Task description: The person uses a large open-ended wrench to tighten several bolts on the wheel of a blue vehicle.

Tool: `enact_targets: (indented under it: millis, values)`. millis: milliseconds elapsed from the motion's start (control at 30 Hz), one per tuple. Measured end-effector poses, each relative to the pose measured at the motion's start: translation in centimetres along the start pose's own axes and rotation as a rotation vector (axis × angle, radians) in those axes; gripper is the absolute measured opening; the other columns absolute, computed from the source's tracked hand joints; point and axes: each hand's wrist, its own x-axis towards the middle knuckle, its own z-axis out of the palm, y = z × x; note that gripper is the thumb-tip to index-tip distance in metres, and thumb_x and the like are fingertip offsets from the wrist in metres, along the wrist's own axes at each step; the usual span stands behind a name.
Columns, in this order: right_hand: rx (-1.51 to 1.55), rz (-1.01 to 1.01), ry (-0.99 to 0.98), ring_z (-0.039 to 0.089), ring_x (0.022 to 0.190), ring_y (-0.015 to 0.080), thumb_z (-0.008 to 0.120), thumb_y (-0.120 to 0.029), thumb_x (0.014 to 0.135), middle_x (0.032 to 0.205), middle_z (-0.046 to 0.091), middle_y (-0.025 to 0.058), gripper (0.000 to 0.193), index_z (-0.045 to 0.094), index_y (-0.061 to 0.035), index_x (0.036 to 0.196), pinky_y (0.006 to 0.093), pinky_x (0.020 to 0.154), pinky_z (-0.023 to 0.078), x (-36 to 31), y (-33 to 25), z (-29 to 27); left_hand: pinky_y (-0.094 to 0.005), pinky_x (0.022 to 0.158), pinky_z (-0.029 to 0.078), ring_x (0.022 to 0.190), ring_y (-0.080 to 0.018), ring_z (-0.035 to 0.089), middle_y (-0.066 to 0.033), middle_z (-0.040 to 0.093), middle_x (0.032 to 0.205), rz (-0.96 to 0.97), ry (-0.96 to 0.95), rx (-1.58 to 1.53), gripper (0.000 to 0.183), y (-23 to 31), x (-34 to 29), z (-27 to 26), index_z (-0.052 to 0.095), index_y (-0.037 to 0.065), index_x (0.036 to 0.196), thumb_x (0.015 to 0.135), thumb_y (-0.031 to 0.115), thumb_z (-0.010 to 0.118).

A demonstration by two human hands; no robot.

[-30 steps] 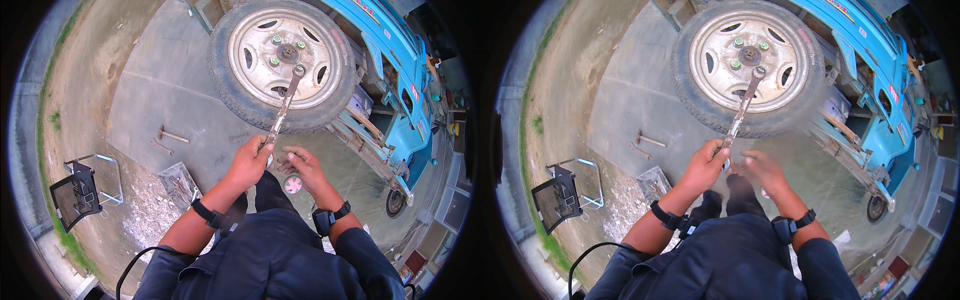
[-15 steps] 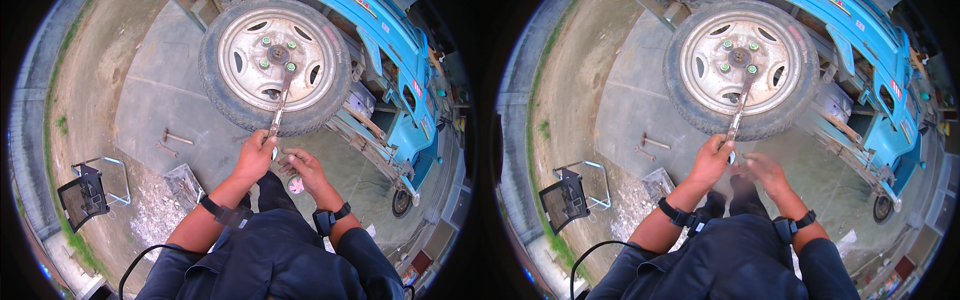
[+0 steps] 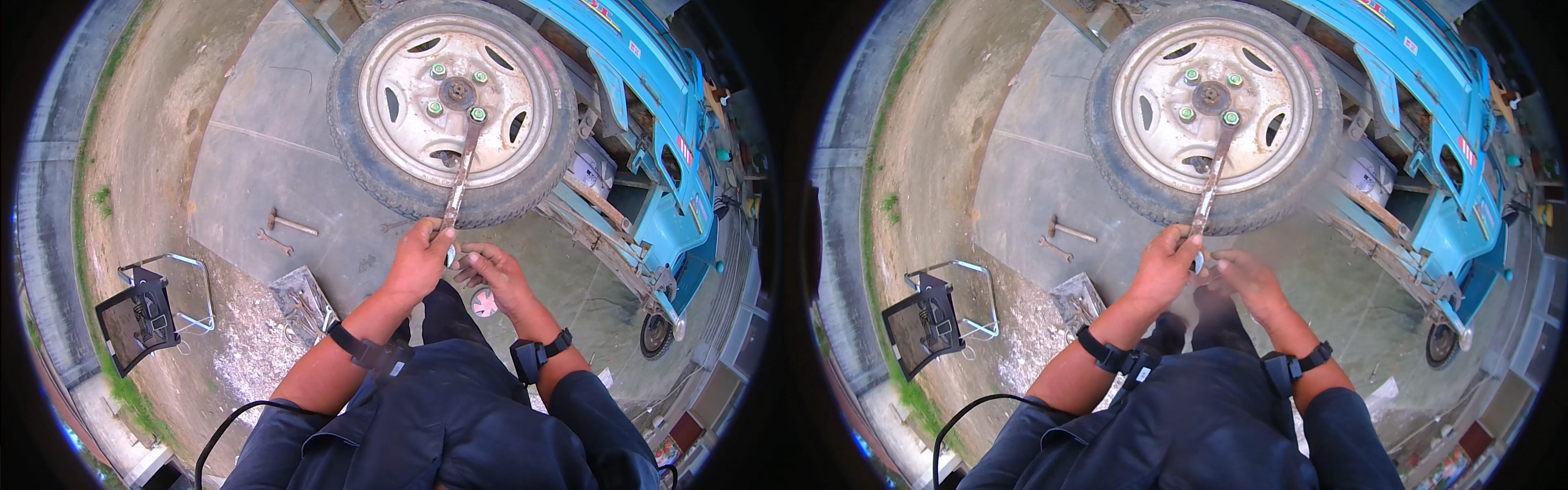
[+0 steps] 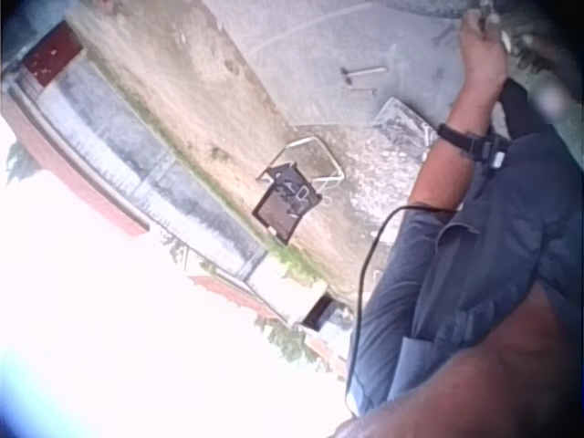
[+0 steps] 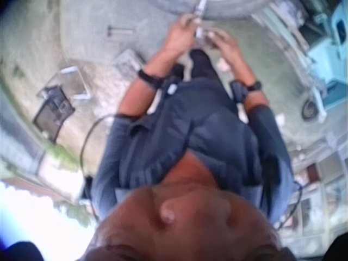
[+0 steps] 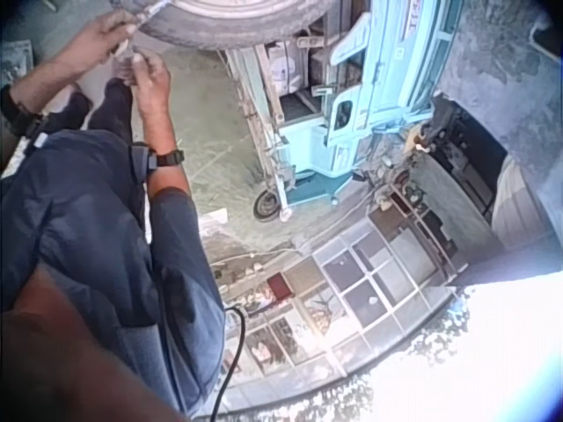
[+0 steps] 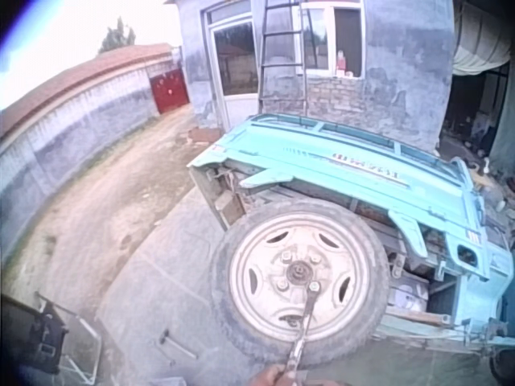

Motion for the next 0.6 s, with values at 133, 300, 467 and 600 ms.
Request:
enact_targets:
  millis: [133,300,467,600]
  values:
    - [0.036,-0.01,0.344,0.069,0.08,0.0181,0.062,-0.043,0.096,0.1,0.069,0.0108,0.048,0.057,-0.0027,0.123,0.0267,0.069,0.05,1.5,-1.1,-3.3,-0.0282,0.055,0.05,0.065,-0.0119,0.064,-0.0079,0.067,0.082,-0.046,0.003,0.044,0.027,1.8,-0.7,-0.3,0.058,-0.004,0.111,0.099,0.02,0.057]
    - [-0.251,-0.211,0.594,0.064,0.105,0.0248,0.063,-0.053,0.093,0.126,0.059,0.0153,0.072,0.043,-0.0026,0.14,0.0394,0.083,0.051,3.4,-3.6,-9.2,-0.0242,0.051,0.044,0.066,-0.0087,0.063,-0.0047,0.068,0.084,-0.081,-0.026,0.089,0.023,2.1,-0.2,-1.3,0.059,0.0,0.11,0.1,0.021,0.056]
    - [-0.05,-0.199,0.499,0.055,0.12,0.0291,0.06,-0.059,0.092,0.141,0.048,0.0159,0.083,0.034,-0.0051,0.149,0.0486,0.092,0.049,5.2,-7.6,-11.7,-0.0238,0.052,0.044,0.066,-0.0091,0.063,-0.0042,0.068,0.085,-0.089,-0.028,0.116,0.023,2.8,-0.5,-2.0,0.059,0.001,0.109,0.1,0.022,0.057]
    - [-0.128,-0.279,0.544,0.053,0.124,0.0306,0.058,-0.06,0.092,0.143,0.047,0.0155,0.084,0.033,-0.0055,0.151,0.0502,0.093,0.048,8.4,-6.7,-13.7,-0.0239,0.052,0.043,0.067,-0.0094,0.063,-0.0037,0.067,0.085,-0.087,-0.03,0.112,0.023,2.2,-0.1,-2.7,0.059,0.001,0.11,0.1,0.022,0.056]
